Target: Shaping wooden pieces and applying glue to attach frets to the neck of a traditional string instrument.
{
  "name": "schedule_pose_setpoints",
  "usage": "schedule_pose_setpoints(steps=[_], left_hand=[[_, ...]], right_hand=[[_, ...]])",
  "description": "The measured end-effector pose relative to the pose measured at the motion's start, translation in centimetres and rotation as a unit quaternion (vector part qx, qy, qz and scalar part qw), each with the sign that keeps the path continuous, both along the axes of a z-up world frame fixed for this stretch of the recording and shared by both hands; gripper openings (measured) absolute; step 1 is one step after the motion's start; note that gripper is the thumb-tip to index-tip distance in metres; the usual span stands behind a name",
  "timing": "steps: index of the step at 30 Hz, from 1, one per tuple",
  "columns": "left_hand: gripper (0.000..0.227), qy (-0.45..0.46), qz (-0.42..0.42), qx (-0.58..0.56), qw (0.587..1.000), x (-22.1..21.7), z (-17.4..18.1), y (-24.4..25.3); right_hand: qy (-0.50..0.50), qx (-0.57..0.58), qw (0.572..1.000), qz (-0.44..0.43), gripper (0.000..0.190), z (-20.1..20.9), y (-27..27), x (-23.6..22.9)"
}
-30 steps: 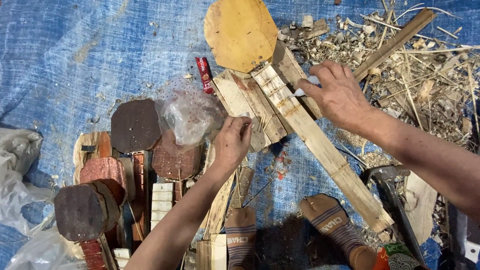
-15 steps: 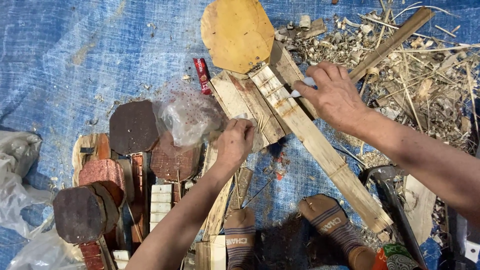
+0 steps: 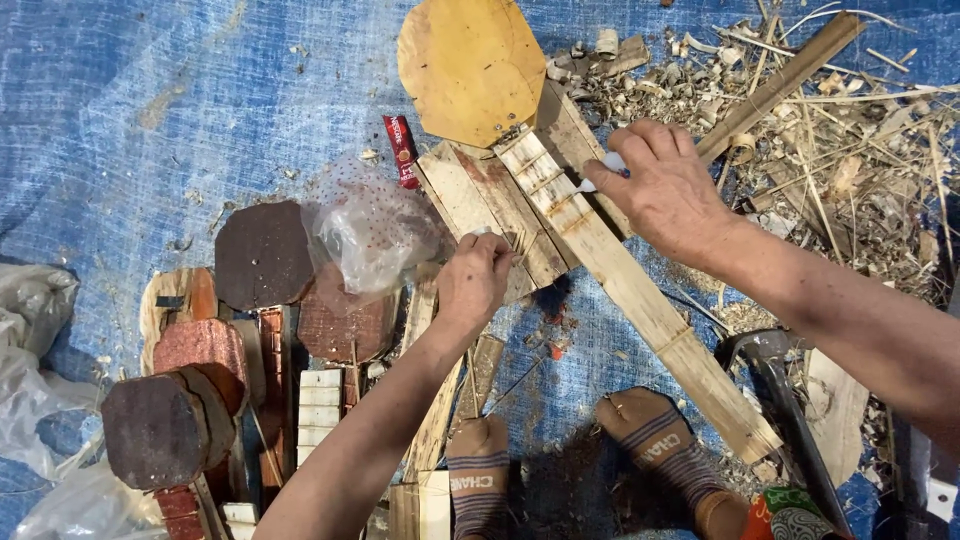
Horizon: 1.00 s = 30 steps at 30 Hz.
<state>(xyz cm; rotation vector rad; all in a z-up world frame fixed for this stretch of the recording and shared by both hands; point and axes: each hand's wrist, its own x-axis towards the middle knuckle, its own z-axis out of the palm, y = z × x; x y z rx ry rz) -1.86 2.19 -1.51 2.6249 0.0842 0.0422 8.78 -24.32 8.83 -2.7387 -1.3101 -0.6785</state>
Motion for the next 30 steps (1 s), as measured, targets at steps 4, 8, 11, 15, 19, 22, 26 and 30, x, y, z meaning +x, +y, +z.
schedule_pose_setpoints(steps=[4,8,11,15,19,22,26,30], left_hand=[[0.013,0.01,0.001,0.014,1.0,0.1,1.2,-0.1],[0.011,0.015,0.0,0.018,1.0,0.4,-0.4,-0.1],[0.009,0.05,0.011,0.035,0.998,0.6,-0.2,-0.2],[0.014,0.066,0.001,0.03,0.997,0.5,1.1,-0.5],[0.014,0.098,-0.022,0.031,0.994,0.3,1.2,-0.1],[0.013,0.064,-0.017,0.03,0.997,0.0,2.3,0.7],[0.021,0.059,0.011,-0.01,0.998,-1.5,5.9,0.9],[0.015,-0.018,0.021,-0.032,0.999,-2.4,5.3,1.0]], right_hand=[[-0.009,-0.009,1.0,-0.009,0.021,0.6,0.1,-0.1],[-0.001,-0.028,0.999,-0.015,0.027,0.6,0.1,-0.2],[-0.005,-0.036,0.999,-0.02,0.027,0.8,0.2,-0.2],[0.014,-0.049,0.998,-0.027,0.031,1.1,0.5,-0.6],[0.022,0.008,1.0,-0.009,0.03,0.2,-0.1,-0.4],[0.3,0.204,0.932,-0.001,0.049,1.2,0.0,-4.7],[0.498,0.27,0.821,-0.068,0.048,-1.3,0.7,-13.6],[0.62,0.23,0.74,-0.122,0.046,-7.1,1.2,-18.9]])
